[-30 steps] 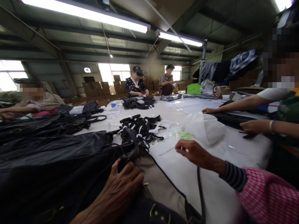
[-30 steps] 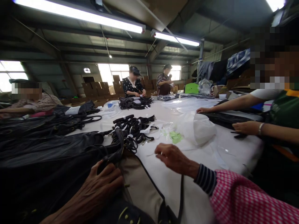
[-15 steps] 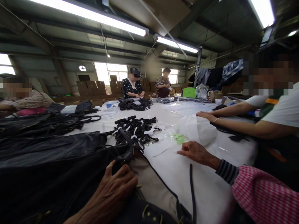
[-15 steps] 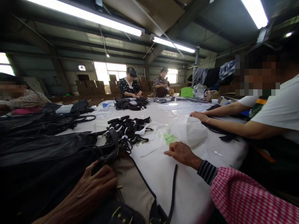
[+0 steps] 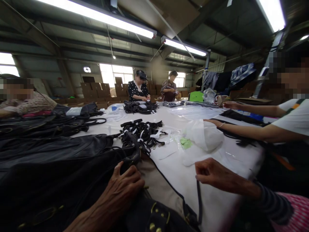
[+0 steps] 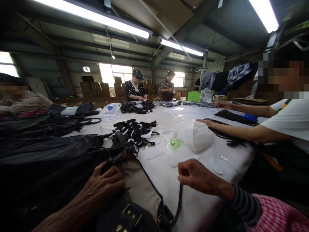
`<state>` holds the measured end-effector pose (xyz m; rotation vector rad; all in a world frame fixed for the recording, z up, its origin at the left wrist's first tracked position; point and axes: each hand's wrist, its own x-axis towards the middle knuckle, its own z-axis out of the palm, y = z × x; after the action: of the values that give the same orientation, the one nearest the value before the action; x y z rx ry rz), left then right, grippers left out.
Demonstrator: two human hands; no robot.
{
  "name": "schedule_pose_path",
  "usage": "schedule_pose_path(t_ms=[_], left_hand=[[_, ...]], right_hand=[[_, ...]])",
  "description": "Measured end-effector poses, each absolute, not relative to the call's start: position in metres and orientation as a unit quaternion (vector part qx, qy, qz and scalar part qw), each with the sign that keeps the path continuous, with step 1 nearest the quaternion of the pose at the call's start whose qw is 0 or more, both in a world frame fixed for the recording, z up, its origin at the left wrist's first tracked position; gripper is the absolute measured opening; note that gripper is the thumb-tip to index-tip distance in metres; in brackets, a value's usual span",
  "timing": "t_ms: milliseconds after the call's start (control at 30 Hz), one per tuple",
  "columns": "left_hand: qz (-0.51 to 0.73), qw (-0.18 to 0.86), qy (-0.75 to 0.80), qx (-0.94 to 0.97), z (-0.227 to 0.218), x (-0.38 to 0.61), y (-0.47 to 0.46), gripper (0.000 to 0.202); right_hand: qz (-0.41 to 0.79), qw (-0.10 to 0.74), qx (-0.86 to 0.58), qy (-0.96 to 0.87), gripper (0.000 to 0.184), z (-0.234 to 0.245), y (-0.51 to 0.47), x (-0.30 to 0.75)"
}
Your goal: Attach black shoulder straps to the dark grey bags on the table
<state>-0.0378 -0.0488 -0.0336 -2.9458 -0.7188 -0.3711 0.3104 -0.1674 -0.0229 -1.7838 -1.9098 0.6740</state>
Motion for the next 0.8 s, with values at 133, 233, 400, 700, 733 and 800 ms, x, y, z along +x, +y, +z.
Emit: schedule_pose_path(t_ms=[133, 233, 400, 700, 733, 800], left_hand=[[-0.125, 0.057, -0.237, -0.962, -0.031, -0.037, -0.051, 0.03], [-0.135, 0.061, -0.234, -0.961, -0.033, -0.037, -0.05, 0.031], [-0.131, 0.045, -0.235, -0.962, -0.034, -0.039, -0.047, 0.033], [-0.137, 0.04, -0.228, -0.963, -0.037, -0.039, -0.046, 0.03], [-0.133, 0.038, -0.228, -0.964, -0.035, -0.039, -0.048, 0.031], [-0.127, 0.029, -0.232, -0.964, -0.032, -0.039, -0.051, 0.031]], right_hand=[[0.237, 0.207, -0.642, -0.699, 0.017, -0.024, -0.189, 0.298], [0.219, 0.247, -0.639, -0.695, 0.011, -0.031, -0.169, 0.293], [0.386, 0.408, -0.571, -0.6, 0.014, -0.001, -0.114, 0.298], [0.309, 0.646, -0.459, -0.526, 0.014, 0.083, -0.09, 0.326], [0.303, 0.641, -0.454, -0.539, 0.014, 0.082, -0.09, 0.323], [0.29, 0.56, -0.497, -0.596, 0.013, 0.078, -0.091, 0.315]])
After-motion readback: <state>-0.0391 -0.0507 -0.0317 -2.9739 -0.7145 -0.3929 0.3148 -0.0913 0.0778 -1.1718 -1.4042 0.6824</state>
